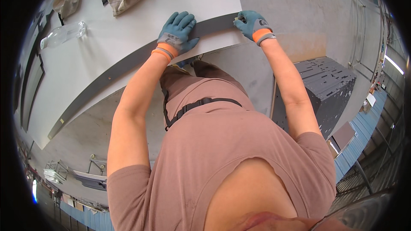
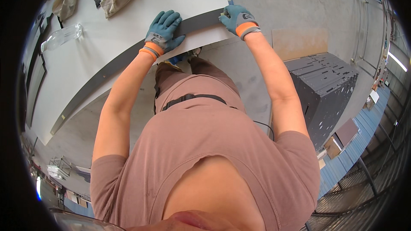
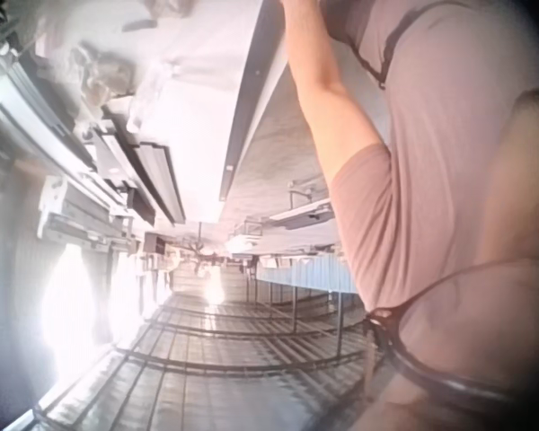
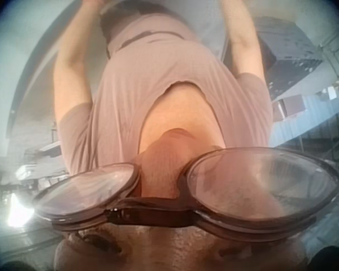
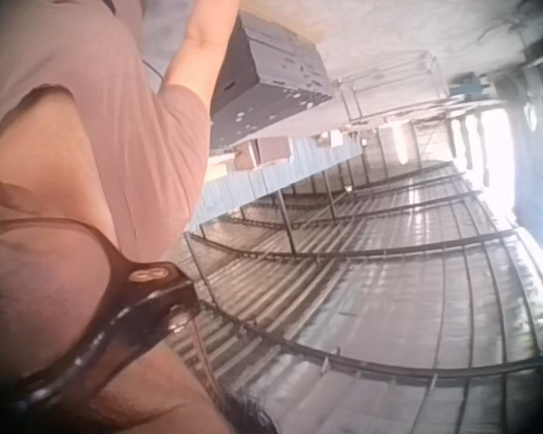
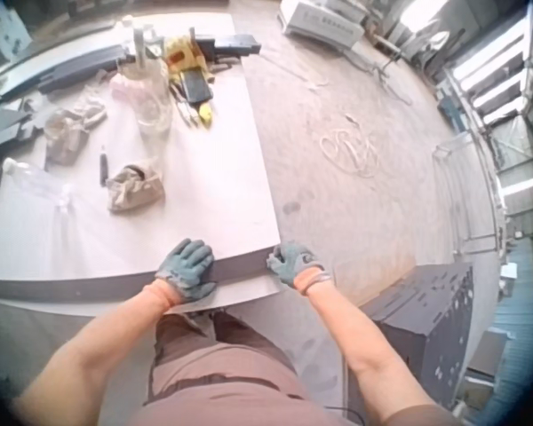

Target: The person wipes a long dark molding on a white table with a white cloth, then applies small yellow tape pieces along the molding's length. The person repeats this process on a second molding, placing tape at intervals and pressing it down.

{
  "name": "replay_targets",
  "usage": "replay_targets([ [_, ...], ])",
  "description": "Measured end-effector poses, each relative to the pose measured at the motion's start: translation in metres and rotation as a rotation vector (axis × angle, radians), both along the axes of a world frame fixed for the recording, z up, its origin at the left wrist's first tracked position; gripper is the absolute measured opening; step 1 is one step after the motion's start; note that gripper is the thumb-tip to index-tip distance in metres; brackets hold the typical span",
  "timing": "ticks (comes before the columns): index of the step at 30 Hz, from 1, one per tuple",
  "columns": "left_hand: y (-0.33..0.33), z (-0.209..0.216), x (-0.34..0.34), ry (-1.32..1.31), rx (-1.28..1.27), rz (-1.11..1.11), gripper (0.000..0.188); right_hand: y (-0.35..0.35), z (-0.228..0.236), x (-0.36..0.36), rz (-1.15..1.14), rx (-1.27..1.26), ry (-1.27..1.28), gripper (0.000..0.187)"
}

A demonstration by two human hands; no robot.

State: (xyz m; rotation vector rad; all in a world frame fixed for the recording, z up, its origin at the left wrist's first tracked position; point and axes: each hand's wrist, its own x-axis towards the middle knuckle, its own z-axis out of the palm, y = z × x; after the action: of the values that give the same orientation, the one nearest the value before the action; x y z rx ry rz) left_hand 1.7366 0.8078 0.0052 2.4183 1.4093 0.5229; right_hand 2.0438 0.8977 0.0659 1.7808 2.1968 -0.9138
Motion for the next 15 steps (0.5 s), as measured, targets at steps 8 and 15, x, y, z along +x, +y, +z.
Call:
replay_targets([
  [8,-0.001,-0.002,0.0,0.018,-0.028,-0.01,0.066,0.005,-0.017,0.004,0.38,0.159,-0.187,0.026],
  [15,0.0,0.0,-0.002,-0.014,-0.004,-0.006,0.062,0.016,-0.011,-0.005,0.459,0.034,-0.241,0.028],
])
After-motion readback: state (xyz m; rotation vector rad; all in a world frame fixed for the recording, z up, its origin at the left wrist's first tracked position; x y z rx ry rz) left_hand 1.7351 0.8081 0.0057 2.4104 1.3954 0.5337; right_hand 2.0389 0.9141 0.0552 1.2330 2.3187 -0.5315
